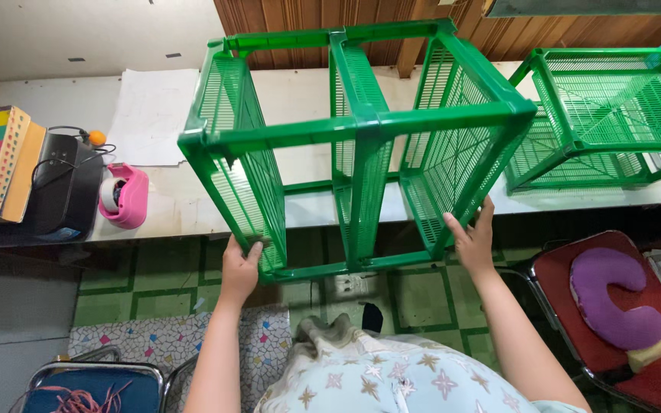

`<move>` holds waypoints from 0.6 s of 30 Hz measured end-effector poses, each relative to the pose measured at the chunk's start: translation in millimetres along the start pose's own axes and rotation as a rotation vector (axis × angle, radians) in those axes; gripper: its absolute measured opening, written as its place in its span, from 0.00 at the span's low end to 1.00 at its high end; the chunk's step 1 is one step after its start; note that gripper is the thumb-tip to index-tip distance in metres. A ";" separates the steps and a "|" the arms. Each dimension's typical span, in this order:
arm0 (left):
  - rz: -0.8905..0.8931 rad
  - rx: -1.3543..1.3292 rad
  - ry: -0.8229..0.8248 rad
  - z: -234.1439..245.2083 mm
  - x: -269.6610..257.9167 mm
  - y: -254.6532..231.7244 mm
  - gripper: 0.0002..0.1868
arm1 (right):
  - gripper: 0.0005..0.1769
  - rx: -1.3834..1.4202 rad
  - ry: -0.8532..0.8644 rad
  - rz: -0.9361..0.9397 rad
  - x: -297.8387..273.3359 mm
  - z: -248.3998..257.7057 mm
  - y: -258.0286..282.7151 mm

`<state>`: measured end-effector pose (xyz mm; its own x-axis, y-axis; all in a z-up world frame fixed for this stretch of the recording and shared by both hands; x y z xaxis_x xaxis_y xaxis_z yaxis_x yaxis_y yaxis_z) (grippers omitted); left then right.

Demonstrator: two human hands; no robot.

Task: The person removes items from two green plastic crates, then disassembles one crate by detaching its side panels and corner pieces. The removed items are placed on the desk, and the crate parts are laid out on the work surface.

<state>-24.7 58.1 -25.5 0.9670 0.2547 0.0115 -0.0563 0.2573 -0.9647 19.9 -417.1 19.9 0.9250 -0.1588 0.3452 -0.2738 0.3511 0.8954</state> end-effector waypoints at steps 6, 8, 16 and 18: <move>-0.074 -0.147 0.010 9.0 7.1 -39.4 0.15 | 0.39 -0.144 -0.019 0.092 23.1 6.5 31.6; -0.094 -0.195 0.025 9.7 12.7 -47.0 0.15 | 0.37 -0.110 -0.009 0.108 34.7 6.5 42.0; -0.039 -0.277 0.019 9.5 46.3 -65.4 0.13 | 0.33 -0.245 0.013 0.059 82.0 5.8 62.0; -0.004 -0.293 0.023 7.4 58.3 -67.9 0.12 | 0.33 -0.299 0.008 0.013 94.9 4.9 58.5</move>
<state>33.7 62.4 42.6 0.9725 0.2324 0.0124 0.0183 -0.0230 -0.9996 90.4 -416.1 106.4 0.9244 -0.1454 0.3525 -0.1970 0.6094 0.7680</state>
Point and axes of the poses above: each hand's wrist, its own x-axis towards the middle knuckle, its own z-axis out of the back of the hand, y = z × x, the point moved 3 cm from there along x, towards the middle knuckle, and after that the axes turned 5 degrees about z, right-handed, at the moved point
